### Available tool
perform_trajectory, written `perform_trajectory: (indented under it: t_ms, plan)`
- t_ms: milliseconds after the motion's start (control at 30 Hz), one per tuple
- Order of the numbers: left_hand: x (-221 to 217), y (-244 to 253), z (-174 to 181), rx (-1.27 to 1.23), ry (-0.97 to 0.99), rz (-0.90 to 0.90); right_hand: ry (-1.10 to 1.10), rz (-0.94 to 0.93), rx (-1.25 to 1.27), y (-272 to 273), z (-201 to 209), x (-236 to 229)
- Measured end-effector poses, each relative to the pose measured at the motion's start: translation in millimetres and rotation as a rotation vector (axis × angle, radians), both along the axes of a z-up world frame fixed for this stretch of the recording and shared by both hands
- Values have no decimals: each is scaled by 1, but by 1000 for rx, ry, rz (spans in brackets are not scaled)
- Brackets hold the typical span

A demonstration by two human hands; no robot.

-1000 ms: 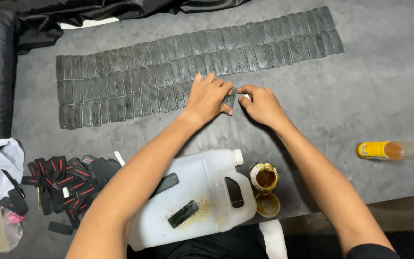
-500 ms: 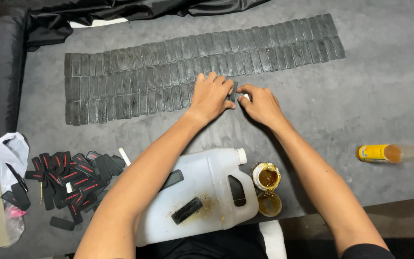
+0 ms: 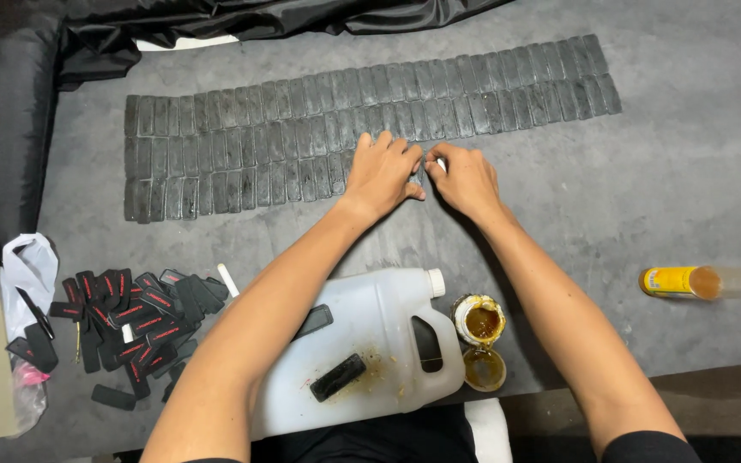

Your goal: Applying glue to small black tags using a manual applicator at a workbench.

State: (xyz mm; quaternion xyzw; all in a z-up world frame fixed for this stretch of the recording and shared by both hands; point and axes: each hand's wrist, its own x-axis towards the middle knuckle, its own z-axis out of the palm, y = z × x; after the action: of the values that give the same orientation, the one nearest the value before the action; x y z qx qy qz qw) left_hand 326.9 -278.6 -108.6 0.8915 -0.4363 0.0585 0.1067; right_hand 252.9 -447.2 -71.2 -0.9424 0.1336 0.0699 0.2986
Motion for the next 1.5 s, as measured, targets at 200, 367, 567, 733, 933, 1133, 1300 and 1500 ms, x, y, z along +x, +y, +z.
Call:
perform_trajectory:
  t_ms: [200, 367, 567, 733, 933, 1133, 1300, 1500]
  plan:
    - [-19, 16, 76, -80, 60, 41, 18, 0, -10, 1, 2, 3]
    - [-34, 61, 132, -352, 15, 104, -10, 15, 21, 4, 4, 4]
    - [-73, 135, 157, -561, -51, 254, -9, 35, -9, 6, 2, 5]
    - [-114, 192, 156, -601, -52, 407, -9, 40, -44, 7, -3, 8]
    - [-159, 240, 141, -715, -93, 577, -48, 47, -91, 8, -12, 13]
    - [-185, 266, 129, -761, -126, 714, -57, 86, -180, 9, -11, 15]
    - [-198, 273, 124, -788, -159, 759, -90, 122, -369, 5, -33, 23]
    - [-213, 287, 121, -802, -195, 801, -152, 168, -479, 9, -26, 21]
